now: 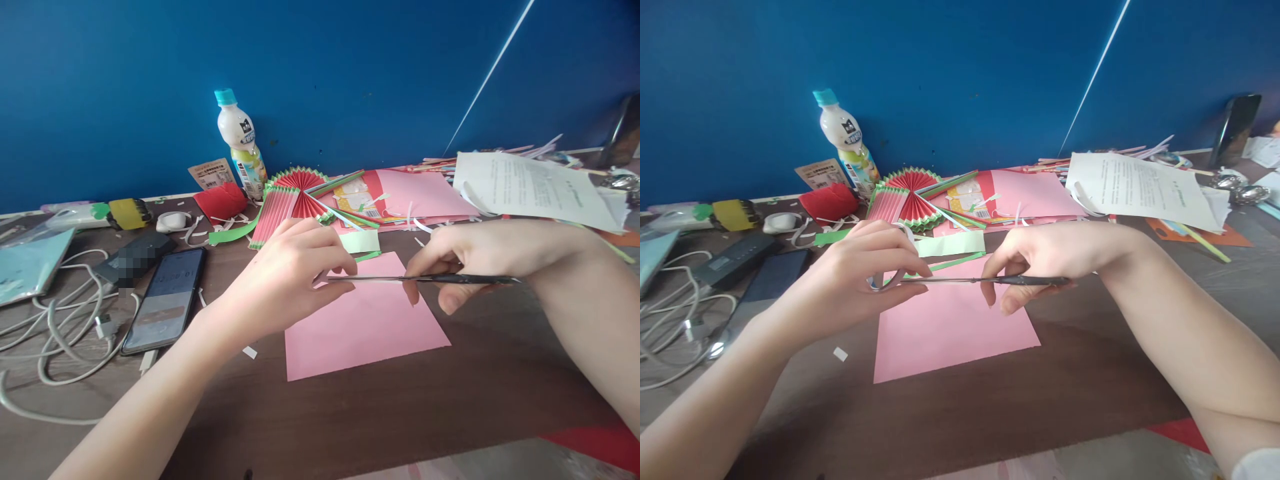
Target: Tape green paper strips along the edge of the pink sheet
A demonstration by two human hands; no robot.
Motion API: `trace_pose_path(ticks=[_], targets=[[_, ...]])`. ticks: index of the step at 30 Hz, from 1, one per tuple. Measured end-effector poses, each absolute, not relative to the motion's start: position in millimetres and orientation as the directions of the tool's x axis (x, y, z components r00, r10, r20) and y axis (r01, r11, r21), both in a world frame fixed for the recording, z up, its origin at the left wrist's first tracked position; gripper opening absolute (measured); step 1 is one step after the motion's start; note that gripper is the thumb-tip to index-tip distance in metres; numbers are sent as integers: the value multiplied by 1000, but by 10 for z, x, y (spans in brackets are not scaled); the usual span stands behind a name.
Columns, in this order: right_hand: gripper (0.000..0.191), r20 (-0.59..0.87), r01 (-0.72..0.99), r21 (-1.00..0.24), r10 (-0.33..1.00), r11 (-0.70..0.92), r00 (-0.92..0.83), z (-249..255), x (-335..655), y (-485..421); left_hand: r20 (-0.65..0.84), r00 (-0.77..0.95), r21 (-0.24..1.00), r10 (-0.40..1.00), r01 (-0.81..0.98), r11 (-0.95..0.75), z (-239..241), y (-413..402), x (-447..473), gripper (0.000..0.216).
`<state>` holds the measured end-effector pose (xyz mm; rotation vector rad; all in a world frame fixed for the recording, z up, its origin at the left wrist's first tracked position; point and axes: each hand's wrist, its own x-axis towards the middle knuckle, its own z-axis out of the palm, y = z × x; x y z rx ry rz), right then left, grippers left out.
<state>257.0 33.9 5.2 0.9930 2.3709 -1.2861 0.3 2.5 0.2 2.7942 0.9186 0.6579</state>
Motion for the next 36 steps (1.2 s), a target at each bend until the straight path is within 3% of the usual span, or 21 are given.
trace_pose_path(ticks=[18, 27, 36], targets=[[40, -563, 720, -648, 480, 250, -673, 60, 2574, 312, 330, 669, 301, 666, 594, -746, 15, 20, -23, 11], [50, -549, 679, -687, 427, 260, -719, 100, 2579, 316, 397, 684, 184, 612, 594, -783, 29, 7, -15, 6], [45, -538, 653, -724, 411, 223, -736, 144, 2589, 274, 425, 700, 120, 573, 584, -803, 38, -15, -18, 9]])
